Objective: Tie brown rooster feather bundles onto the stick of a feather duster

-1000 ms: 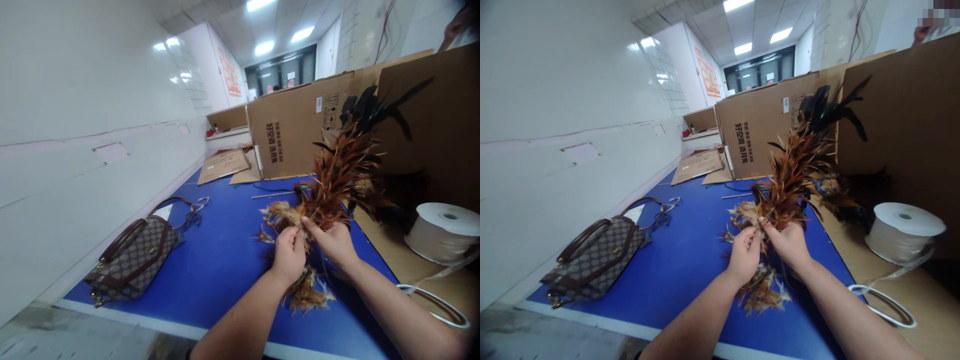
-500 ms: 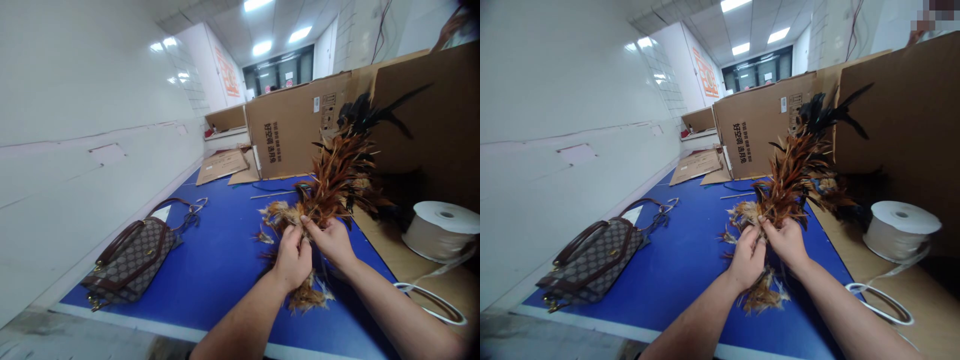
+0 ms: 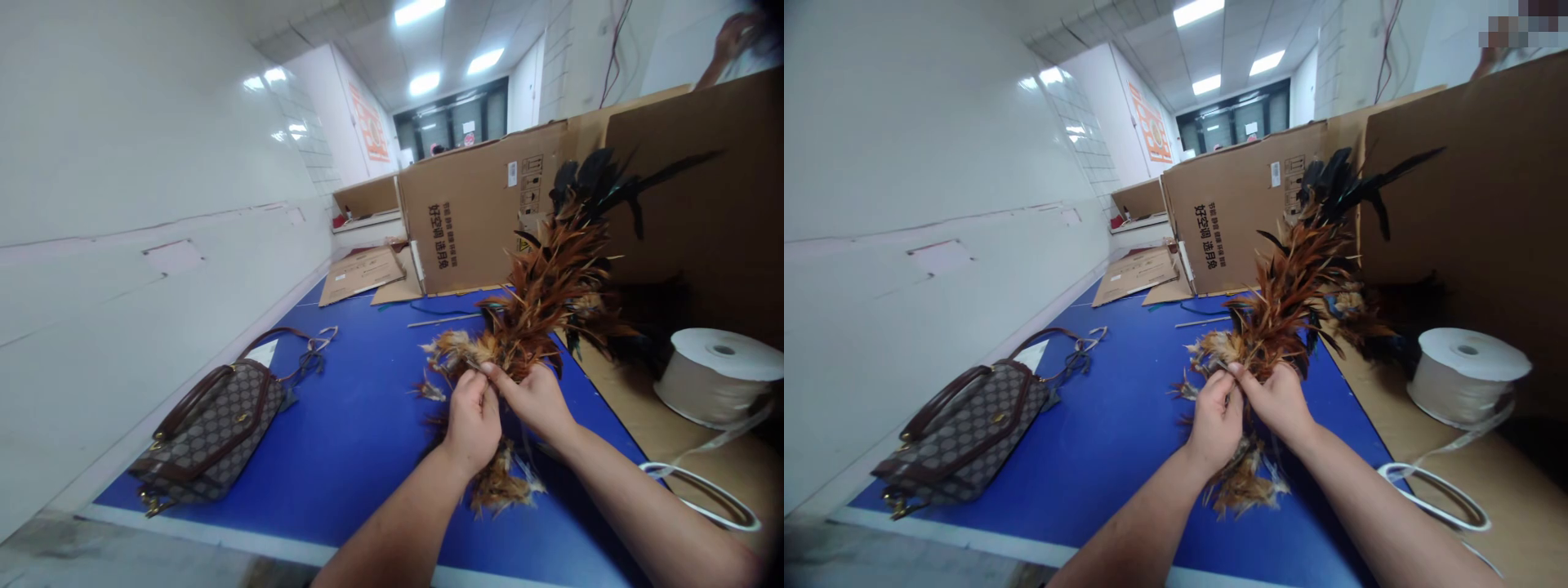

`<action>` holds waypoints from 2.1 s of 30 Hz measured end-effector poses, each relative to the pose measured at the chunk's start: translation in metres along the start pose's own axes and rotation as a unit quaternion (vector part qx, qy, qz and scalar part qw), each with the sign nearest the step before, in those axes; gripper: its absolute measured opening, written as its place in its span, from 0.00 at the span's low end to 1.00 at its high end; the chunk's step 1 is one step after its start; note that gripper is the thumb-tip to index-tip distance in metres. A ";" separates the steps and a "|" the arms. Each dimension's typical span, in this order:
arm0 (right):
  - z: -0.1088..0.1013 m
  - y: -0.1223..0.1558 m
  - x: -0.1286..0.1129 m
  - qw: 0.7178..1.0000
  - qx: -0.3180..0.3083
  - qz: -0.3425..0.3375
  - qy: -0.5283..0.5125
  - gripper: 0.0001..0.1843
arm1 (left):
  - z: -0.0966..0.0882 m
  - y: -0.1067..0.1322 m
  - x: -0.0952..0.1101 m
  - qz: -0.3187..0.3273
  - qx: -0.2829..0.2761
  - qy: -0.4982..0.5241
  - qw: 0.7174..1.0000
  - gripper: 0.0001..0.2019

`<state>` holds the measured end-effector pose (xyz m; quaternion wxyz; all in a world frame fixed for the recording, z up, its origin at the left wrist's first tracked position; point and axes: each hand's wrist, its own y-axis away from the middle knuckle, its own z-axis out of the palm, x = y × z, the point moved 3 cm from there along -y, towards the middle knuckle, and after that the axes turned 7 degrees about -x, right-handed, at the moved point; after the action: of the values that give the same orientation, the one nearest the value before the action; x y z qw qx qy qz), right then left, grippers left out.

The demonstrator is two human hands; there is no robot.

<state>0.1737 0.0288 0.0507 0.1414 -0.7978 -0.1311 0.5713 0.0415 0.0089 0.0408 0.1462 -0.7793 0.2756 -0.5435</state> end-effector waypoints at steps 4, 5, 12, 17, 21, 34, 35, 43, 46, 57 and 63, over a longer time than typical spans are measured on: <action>-0.002 0.001 0.001 1.000 0.009 0.007 -0.006 0.22 | 0.000 -0.001 -0.005 -0.012 0.003 0.017 1.000 0.12; -0.004 0.001 0.001 1.000 0.009 0.012 -0.005 0.23 | 0.000 -0.001 -0.006 -0.016 0.004 0.026 1.000 0.12; -0.009 -0.002 -0.004 0.987 -0.041 0.007 -0.155 0.24 | -0.004 -0.005 -0.008 -0.061 0.017 0.171 0.983 0.15; -0.006 -0.002 -0.006 0.988 -0.009 0.000 -0.157 0.25 | -0.007 -0.007 -0.015 -0.091 0.023 0.225 0.970 0.16; -0.003 0.001 -0.007 0.995 0.007 -0.026 -0.099 0.25 | -0.009 -0.008 -0.012 -0.074 0.030 0.204 0.976 0.14; -0.008 0.001 -0.003 0.997 0.040 -0.057 -0.027 0.19 | -0.009 -0.007 0.000 -0.026 0.028 0.083 0.996 0.08; -0.007 0.001 -0.002 0.997 0.039 -0.055 -0.025 0.19 | -0.009 -0.007 0.000 -0.023 0.029 0.077 0.996 0.09; -0.003 0.002 -0.010 0.998 0.032 -0.053 -0.014 0.23 | -0.009 -0.005 0.002 -0.011 0.038 0.036 0.999 0.12; -0.002 0.001 -0.008 0.998 0.022 -0.055 -0.014 0.24 | -0.010 -0.006 0.002 -0.009 0.041 0.023 0.999 0.11; -0.008 0.005 -0.014 0.996 -0.025 -0.045 -0.075 0.18 | -0.015 -0.008 -0.006 -0.048 0.045 0.073 0.995 0.13; -0.014 0.004 -0.008 0.988 -0.065 0.012 -0.139 0.19 | -0.022 -0.010 -0.022 -0.111 0.072 0.149 0.980 0.15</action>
<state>0.1847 0.0212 0.0609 0.0622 -0.7196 -0.1767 0.6687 0.0184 0.0312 0.0376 0.0978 -0.7028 0.1658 -0.6848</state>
